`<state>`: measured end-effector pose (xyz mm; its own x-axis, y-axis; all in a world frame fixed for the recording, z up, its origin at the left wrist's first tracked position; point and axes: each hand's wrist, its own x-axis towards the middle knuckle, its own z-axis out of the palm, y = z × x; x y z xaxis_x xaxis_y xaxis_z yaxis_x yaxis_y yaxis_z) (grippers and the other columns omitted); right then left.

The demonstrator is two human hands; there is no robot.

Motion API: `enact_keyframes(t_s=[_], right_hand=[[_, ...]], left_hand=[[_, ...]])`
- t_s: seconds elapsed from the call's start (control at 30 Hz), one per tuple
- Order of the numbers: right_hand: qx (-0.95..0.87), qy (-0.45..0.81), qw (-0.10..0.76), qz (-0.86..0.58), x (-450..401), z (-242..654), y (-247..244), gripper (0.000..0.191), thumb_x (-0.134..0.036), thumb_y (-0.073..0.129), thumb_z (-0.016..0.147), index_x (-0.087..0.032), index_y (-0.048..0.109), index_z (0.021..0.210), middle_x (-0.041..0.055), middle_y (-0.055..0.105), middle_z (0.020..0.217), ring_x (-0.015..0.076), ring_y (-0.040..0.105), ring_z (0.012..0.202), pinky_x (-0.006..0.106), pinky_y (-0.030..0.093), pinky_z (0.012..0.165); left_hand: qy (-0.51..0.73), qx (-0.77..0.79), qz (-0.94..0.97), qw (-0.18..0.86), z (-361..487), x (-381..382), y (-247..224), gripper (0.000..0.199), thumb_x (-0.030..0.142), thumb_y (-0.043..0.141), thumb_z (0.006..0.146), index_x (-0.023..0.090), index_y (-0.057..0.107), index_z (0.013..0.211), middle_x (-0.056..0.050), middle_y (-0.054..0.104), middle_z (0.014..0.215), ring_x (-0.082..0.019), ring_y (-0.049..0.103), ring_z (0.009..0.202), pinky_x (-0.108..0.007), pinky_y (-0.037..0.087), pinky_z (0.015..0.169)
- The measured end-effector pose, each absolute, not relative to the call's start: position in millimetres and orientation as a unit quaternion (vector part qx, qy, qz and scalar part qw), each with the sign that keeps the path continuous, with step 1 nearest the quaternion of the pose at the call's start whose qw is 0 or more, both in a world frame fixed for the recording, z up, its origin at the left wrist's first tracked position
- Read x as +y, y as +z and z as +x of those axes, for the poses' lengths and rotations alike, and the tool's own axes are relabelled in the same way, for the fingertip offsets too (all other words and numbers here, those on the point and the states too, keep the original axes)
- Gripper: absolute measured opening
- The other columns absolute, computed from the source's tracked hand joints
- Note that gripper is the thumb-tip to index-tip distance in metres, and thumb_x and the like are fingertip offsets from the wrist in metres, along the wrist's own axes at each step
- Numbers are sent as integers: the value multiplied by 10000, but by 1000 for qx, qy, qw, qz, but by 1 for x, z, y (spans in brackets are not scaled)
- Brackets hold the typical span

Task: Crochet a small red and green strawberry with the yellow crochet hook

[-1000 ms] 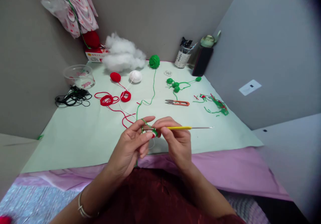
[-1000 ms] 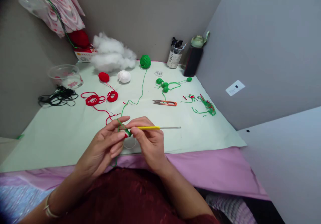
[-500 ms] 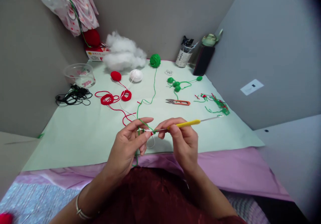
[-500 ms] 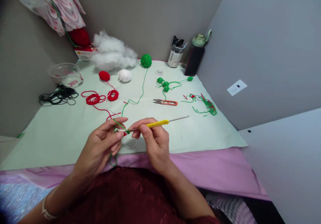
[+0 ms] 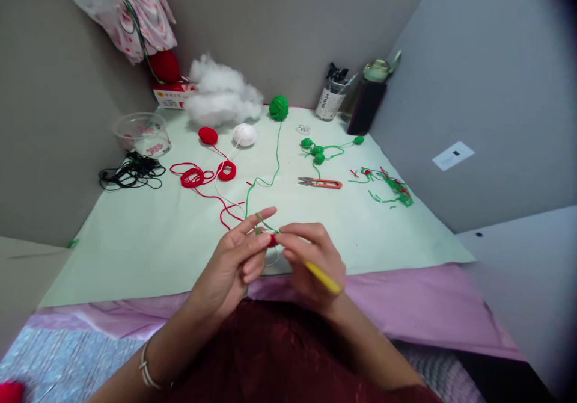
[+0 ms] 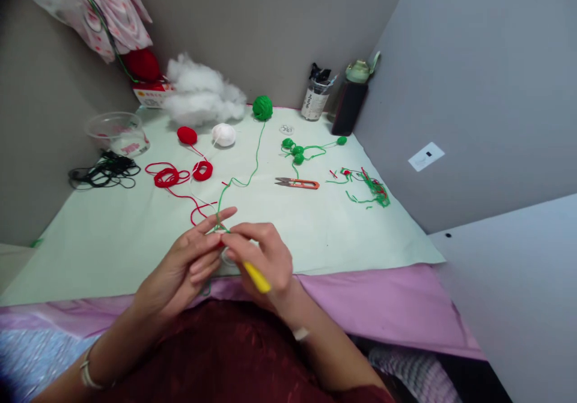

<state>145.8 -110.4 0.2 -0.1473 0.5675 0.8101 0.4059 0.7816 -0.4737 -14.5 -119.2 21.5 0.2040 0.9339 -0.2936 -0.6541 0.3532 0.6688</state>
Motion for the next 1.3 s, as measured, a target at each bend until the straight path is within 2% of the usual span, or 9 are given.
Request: enact_keyframes(t_s=[0.1, 0.23, 0.43, 0.67, 0.87, 1.03, 1.2, 1.3], right_hand=[[-636, 285, 637, -329, -106, 145, 5, 222, -192, 539, 1048, -243, 755, 1052, 38, 728, 894, 159, 670, 728, 320, 571, 660], [-580, 447, 615, -291, -97, 143, 4, 190, -292, 596, 1039, -249, 773, 984, 27, 721, 911, 140, 632, 712, 304, 535, 664], [-560, 475, 612, -295, -95, 143, -3, 174, -317, 623, 1027, -256, 784, 1003, 34, 749, 964, 139, 643, 734, 310, 518, 679], [-551, 488, 605, -302, -96, 147, -1, 164, -316, 640, 1019, -253, 791, 1003, 27, 761, 916, 137, 654, 717, 305, 523, 683], [-515, 532, 609, -285, -95, 148, 3, 208, -344, 592, 1045, -223, 746, 973, 26, 766, 905, 125, 671, 691, 292, 566, 683], [-571, 464, 597, -318, -100, 152, 7, 220, -323, 547, 1063, -222, 728, 989, 38, 765, 917, 146, 693, 715, 319, 592, 699], [-699, 287, 575, -314, -107, 153, 9, 205, -191, 521, 1054, -241, 713, 1106, 53, 764, 963, 182, 724, 840, 350, 597, 755], [-760, 174, 557, -287, -108, 150, 7, 214, -153, 527, 1034, -233, 686, 1152, 72, 780, 968, 213, 746, 913, 364, 614, 766]], left_hand=[[546, 342, 196, 739, -18, -116, 24, 434, 125, 849, 811, 133, 739, 1231, 115, 453, 565, 3, 233, 418, -83, 273, 369], [547, 355, 239, 719, -14, -119, 23, 409, 169, 858, 822, 169, 743, 1214, 110, 458, 575, -2, 276, 415, -96, 281, 376], [537, 374, 275, 704, -11, -122, 21, 458, 234, 855, 841, 191, 713, 1274, 95, 510, 633, 5, 291, 407, -115, 259, 375], [538, 382, 285, 695, -12, -120, 25, 505, 210, 857, 832, 244, 701, 1311, 32, 658, 882, 43, 308, 395, -130, 199, 369], [538, 373, 285, 700, -14, -121, 25, 482, 197, 841, 842, 235, 712, 1305, 27, 652, 884, 45, 316, 400, -129, 210, 377], [543, 388, 303, 681, -14, -122, 24, 450, 216, 817, 865, 246, 717, 1303, 24, 627, 931, 40, 337, 409, -131, 254, 372], [552, 418, 359, 626, -12, -123, 16, 477, 257, 825, 870, 308, 700, 1328, 32, 617, 956, 3, 438, 455, -148, 342, 390], [569, 444, 371, 584, -10, -123, 14, 481, 257, 850, 839, 279, 716, 1300, 33, 627, 903, -18, 422, 479, -162, 350, 407]])
